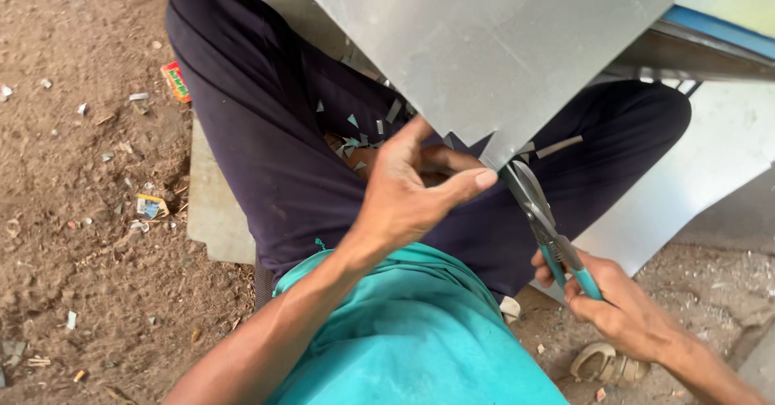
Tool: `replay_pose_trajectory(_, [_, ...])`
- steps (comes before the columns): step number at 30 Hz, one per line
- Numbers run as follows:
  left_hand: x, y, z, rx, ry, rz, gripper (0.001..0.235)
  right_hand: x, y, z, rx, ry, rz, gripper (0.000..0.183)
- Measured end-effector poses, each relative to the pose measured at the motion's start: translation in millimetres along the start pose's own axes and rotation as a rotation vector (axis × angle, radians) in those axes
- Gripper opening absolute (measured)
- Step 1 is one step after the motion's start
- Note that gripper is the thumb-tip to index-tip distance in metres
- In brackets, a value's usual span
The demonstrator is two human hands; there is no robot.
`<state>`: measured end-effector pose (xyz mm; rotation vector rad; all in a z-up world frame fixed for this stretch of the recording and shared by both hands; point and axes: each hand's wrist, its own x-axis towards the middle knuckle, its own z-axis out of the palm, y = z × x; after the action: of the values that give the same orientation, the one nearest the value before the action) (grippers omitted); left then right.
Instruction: The person sits cross-legged on the ground and uses tin snips to cut notches along the edges of a large translucent sheet, then repeats the process on a blue sheet. Cut pieces fall onto the ground.
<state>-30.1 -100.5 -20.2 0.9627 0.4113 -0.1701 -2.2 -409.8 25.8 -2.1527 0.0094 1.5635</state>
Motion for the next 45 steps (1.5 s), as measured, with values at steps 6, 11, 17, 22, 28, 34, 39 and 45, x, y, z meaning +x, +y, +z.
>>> replay_pose_trajectory(6, [4,-5,10,-0.057,0.071,0.110,0.067,9,-45,-21,-0.170,-0.048,0.004,0.059])
replay_pose_trajectory(11, [0,-7,11,-0.099,0.151,0.040,0.068,17,-46,-30,-0.316,-0.039,0.100,0.027])
replay_pose_trajectory(17, [-3,3,15,0.111,0.114,0.015,0.056,43,40,-27,-0.350,0.096,0.035,0.012])
replay_pose_trajectory(22, [-10,34,-5,0.338,-0.144,0.062,0.061,127,176,-8,-0.351,0.069,-0.373,0.023])
replay_pose_trajectory(28, [27,28,-6,-0.168,0.179,0.086,0.050,153,248,83,-0.236,0.366,-0.117,0.009])
replay_pose_trajectory(34, [54,52,-13,-0.268,0.550,0.240,0.049,142,187,116,-0.102,0.431,-0.179,0.018])
replay_pose_trajectory(39, [84,45,12,0.089,0.709,0.305,0.054,106,144,106,-0.075,0.452,-0.105,0.018])
replay_pose_trajectory(45, [64,-14,22,0.163,-0.163,0.268,0.055,94,110,97,-0.082,0.305,-0.074,0.014])
